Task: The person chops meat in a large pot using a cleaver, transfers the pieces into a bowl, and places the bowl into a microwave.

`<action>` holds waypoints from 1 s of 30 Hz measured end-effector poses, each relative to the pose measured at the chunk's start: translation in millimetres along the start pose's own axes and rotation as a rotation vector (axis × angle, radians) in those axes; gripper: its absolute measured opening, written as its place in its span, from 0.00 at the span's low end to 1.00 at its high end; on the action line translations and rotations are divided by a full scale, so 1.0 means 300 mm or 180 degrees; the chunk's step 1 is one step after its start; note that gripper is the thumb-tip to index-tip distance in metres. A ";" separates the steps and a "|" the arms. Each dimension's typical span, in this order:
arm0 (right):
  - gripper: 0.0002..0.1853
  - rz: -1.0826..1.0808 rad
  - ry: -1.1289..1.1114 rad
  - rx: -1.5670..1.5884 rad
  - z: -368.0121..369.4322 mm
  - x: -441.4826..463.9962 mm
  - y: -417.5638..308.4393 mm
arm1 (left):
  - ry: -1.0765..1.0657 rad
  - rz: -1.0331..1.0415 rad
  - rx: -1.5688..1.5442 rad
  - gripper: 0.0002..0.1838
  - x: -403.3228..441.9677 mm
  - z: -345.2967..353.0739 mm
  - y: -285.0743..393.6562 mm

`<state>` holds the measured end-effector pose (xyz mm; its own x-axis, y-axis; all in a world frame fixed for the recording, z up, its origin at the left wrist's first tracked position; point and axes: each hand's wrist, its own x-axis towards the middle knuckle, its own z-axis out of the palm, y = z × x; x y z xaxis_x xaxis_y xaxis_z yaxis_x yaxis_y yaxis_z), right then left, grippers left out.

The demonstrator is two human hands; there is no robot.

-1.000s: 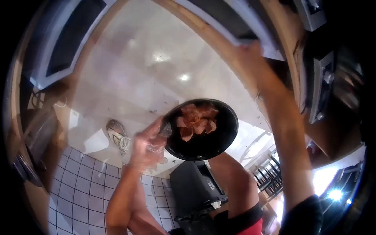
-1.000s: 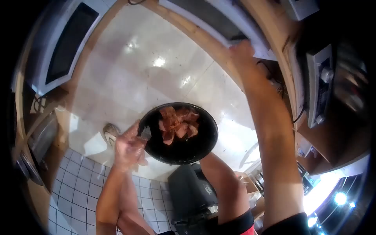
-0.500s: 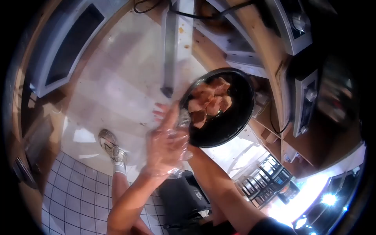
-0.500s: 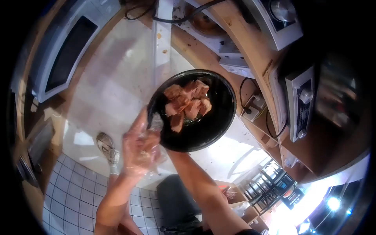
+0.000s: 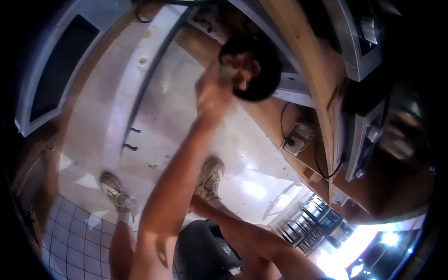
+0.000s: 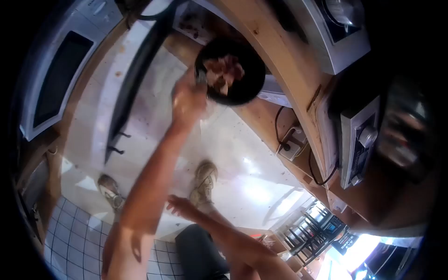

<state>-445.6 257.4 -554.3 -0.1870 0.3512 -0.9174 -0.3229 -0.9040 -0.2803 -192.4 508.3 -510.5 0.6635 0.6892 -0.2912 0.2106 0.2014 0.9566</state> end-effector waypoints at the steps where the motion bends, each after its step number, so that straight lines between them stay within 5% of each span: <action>1: 0.27 -0.0139 -0.0100 -0.1677 -0.010 -0.012 -0.043 | -0.0311 -0.0644 0.0675 0.21 0.079 0.003 0.026; 6: 0.24 0.0048 0.0185 -0.2287 -0.122 -0.013 -0.157 | -0.0959 -0.0639 -0.0010 0.28 0.274 0.089 -0.295; 9: 0.20 -0.1015 0.0993 -0.2656 -0.162 0.012 -0.104 | -0.0586 -0.1684 -0.1118 0.30 0.068 -0.028 -0.108; 10: 0.19 -0.1209 0.1355 -0.2205 -0.202 0.024 -0.090 | -0.1111 -0.1005 -0.0216 0.31 -0.018 -0.096 -0.226; 12: 0.16 -0.1807 0.2255 -0.1156 -0.311 0.050 -0.054 | -0.1511 -0.0901 0.0312 0.39 -0.234 -0.257 -0.280; 14: 0.13 -0.2026 0.3250 0.0318 -0.419 0.078 -0.089 | -0.1107 -0.2254 -0.0044 0.50 -0.494 -0.429 -0.144; 15: 0.15 -0.1472 0.3704 0.2397 -0.445 0.073 -0.237 | -0.0866 -0.2917 -0.0062 0.58 -0.583 -0.493 -0.106; 16: 0.15 -0.1638 0.4080 0.2332 -0.446 0.055 -0.385 | -0.0785 -0.3419 -0.0322 0.59 -0.678 -0.555 -0.088; 19: 0.10 -0.3852 0.3756 0.1042 -0.337 0.021 -0.777 | -0.1014 -0.3945 -0.1146 0.67 -0.950 -0.698 -0.081; 21: 0.09 -0.4385 0.3152 -0.0001 -0.184 -0.025 -1.010 | -0.1540 -0.3529 0.0721 0.58 -1.009 -0.672 0.025; 22: 0.09 -0.4582 0.3065 -0.0817 -0.127 0.004 -1.079 | -0.1845 -0.2645 0.1099 0.55 -1.125 -0.653 -0.058; 23: 0.07 -0.4648 0.3553 -0.2003 -0.079 0.016 -1.135 | -0.1989 -0.1731 0.1551 0.53 -1.239 -0.634 -0.142; 25: 0.02 -0.4048 0.3858 -0.3059 -0.042 0.004 -1.166 | -0.2284 -0.1813 0.1343 0.50 -1.148 -0.577 -0.110; 28: 0.03 -0.3939 0.3827 -0.3126 -0.050 -0.128 -1.116 | -0.2467 -0.1906 0.1164 0.47 -1.069 -0.524 -0.090; 30: 0.04 -0.3588 0.3173 -0.3760 -0.116 -0.212 -1.061 | -0.2271 -0.1923 0.1177 0.44 -1.098 -0.517 -0.114</action>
<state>-298.6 514.3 -416.6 0.2902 0.9500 0.1153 0.8879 -0.2223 -0.4027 -529.5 382.3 -445.4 0.6213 -0.0597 -0.7813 0.7835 0.0671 0.6178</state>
